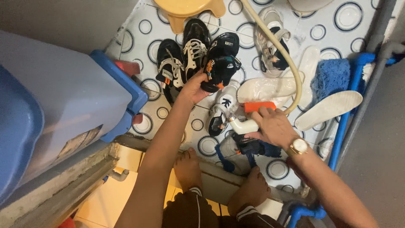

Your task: Hand-washing and scrubbing several pairs of sneakers and insoles using a brush, soap, and water.

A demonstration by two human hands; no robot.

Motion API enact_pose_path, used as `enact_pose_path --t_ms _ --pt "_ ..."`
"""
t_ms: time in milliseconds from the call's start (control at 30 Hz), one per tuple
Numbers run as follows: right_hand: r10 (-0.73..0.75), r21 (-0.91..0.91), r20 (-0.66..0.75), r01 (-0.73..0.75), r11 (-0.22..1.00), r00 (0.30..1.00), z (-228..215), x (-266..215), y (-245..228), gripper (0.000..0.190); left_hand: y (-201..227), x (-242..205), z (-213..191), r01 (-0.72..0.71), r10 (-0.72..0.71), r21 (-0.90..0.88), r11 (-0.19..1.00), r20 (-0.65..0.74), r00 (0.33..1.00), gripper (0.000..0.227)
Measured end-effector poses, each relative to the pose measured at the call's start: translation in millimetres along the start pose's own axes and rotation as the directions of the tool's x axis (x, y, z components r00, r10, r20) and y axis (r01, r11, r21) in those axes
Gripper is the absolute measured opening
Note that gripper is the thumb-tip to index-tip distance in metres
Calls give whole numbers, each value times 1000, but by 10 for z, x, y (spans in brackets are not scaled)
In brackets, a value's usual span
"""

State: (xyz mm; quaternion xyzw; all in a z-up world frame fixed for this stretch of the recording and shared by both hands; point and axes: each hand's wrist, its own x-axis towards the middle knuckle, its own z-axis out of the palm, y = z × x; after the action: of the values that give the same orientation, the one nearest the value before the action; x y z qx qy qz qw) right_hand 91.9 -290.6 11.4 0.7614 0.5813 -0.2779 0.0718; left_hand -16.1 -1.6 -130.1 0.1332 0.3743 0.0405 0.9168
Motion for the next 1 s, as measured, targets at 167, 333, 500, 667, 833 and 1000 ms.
enact_pose_path --t_ms 167,333,500,667,833,1000 --pt "-33 349 -286 136 927 958 -542 -67 -70 53 -61 70 -49 -48 49 104 993 -6 999 55" --pt "95 579 -147 8 815 985 -989 37 13 36 12 -176 289 -63 67 143 988 -27 997 34" --pt "143 594 63 -152 790 988 -1123 0 -70 33 40 -94 148 -44 46 92 995 -21 999 27" --pt "136 534 57 -145 833 989 -1116 21 -142 36 74 -77 124 -76 89 146 986 -83 993 37" --pt "92 439 41 -101 893 995 -1151 43 -294 43 62 -107 295 -115 122 45 992 -219 968 39" --pt "77 374 89 -105 922 993 -1065 15 -402 48 95 -196 646 -48 70 74 996 -328 942 37"
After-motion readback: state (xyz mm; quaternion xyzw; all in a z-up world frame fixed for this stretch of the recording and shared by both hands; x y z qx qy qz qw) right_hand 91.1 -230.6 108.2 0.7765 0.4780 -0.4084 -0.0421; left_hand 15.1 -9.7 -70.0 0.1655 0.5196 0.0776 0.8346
